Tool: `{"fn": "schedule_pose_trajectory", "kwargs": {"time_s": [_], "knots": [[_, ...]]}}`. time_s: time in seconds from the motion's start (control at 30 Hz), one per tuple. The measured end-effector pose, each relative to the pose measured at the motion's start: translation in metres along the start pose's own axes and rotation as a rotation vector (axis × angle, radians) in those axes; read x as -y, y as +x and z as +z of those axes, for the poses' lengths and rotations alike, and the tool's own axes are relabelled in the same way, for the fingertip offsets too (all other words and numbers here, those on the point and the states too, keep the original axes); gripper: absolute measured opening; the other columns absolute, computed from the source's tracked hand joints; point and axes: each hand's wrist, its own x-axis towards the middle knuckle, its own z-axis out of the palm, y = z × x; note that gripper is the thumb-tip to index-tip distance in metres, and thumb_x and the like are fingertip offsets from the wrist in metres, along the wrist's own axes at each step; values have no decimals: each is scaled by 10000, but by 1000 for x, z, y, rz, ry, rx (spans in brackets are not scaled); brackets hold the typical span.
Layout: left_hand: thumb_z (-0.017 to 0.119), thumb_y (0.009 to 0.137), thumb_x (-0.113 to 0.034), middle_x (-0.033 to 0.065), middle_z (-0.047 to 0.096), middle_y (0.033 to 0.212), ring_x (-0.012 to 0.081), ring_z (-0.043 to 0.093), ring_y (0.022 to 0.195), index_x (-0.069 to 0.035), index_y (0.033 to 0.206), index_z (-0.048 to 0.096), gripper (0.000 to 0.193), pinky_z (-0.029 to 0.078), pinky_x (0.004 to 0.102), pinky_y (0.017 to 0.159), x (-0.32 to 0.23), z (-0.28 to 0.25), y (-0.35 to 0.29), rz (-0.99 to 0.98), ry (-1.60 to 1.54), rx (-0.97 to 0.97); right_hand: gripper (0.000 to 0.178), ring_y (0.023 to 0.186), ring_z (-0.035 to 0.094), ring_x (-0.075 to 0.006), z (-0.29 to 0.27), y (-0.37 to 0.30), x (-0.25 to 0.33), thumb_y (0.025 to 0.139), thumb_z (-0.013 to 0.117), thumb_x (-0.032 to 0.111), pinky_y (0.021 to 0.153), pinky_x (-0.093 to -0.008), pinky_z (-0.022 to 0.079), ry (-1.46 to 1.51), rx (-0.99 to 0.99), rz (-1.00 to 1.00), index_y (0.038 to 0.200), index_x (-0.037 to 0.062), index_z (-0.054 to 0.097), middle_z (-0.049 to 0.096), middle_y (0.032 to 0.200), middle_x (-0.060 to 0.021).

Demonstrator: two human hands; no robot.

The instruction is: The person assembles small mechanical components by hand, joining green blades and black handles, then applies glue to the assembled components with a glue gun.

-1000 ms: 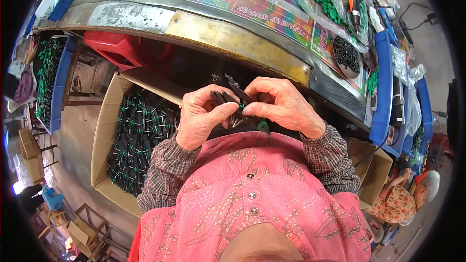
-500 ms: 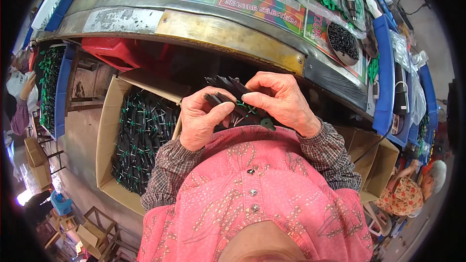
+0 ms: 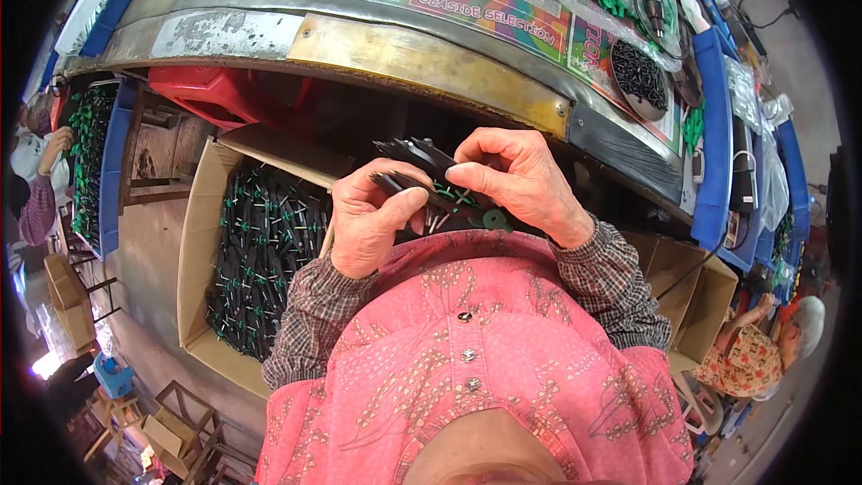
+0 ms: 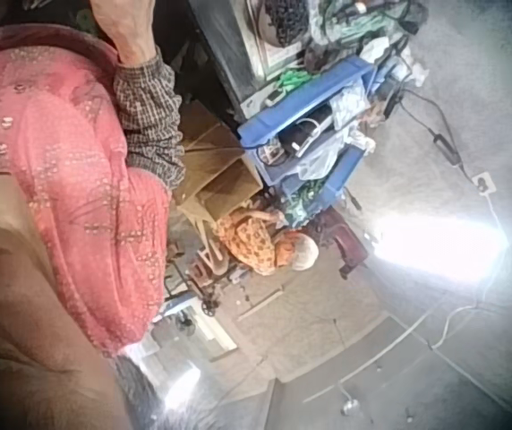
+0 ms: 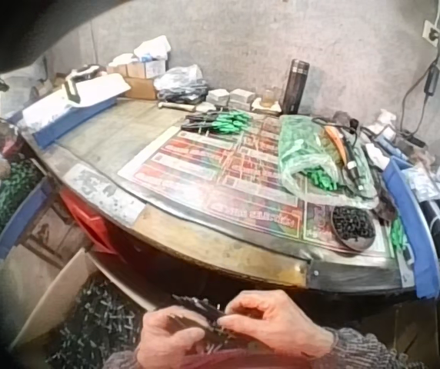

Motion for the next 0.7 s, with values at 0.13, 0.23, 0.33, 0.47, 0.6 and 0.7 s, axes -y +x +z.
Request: {"fn": "schedule_pose_trajectory", "kwargs": {"time_s": [0.13,0.23,0.33,0.47,0.6,0.7], "knots": [[665,831,14,85,656,849,105,555,573,22,957,644,128,503,250,524,-1,-8,1,29,-68,-17,324,766,571,-69,0,-5,-3,821,732,152,640,-213,463,-200,-26,-103,1086,1,622,599,934,-11],[663,834,10,94,659,859,108,559,582,24,957,643,126,510,262,519,-8,-4,3,41,-88,-31,557,928,582,-134,-4,-11,-5,777,775,229,746,-257,484,-352,-27,-176,1244,19,555,577,1065,-50],[658,838,13,125,652,902,137,580,604,32,976,640,141,519,278,526,-9,-4,7,106,-105,44,697,994,558,-164,-5,-13,-10,734,807,332,815,-308,474,-134,62,-60,1278,6,517,601,1041,-90],[683,825,6,161,640,944,190,626,660,46,991,634,178,531,289,558,-13,3,14,170,-121,149,657,993,522,-124,-1,-15,-14,739,800,237,883,-275,421,175,166,34,1271,-20,514,584,1062,-45],[699,814,4,182,641,959,204,634,666,46,999,630,202,537,293,580,-12,7,14,207,-94,164,697,966,564,-140,-8,-18,-10,697,801,181,806,-268,481,362,128,118,1295,-18,504,596,1071,-51],[708,811,-6,196,643,970,209,638,671,48,1009,615,225,532,293,579,-14,12,16,255,-77,163,835,885,635,-198,-11,-20,-14,654,821,201,683,-281,534,553,106,91,1363,1,429,600,1117,-104]]}}
